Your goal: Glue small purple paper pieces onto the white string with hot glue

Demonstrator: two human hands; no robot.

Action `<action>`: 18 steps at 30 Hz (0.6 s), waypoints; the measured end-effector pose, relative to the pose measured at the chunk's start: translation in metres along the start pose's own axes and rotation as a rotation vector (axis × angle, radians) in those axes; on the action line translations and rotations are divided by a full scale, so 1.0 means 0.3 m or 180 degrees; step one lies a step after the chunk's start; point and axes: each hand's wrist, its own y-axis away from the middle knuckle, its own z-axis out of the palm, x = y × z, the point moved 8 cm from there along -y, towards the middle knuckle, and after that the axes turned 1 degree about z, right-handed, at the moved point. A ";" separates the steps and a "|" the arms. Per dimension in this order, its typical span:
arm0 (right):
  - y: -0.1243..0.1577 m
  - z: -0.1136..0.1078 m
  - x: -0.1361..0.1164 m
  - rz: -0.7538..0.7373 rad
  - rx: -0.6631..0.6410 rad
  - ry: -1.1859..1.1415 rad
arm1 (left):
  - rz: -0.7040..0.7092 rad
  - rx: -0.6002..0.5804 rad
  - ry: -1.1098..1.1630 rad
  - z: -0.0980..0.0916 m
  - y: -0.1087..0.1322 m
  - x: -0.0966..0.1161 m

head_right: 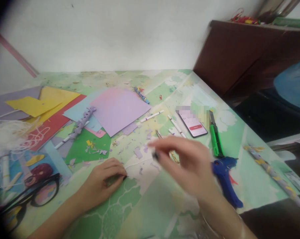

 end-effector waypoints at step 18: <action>-0.235 0.227 0.284 0.0555 -0.0476 0.0250 | -0.0100 0.0632 0.0143 -0.081 0.000 -0.021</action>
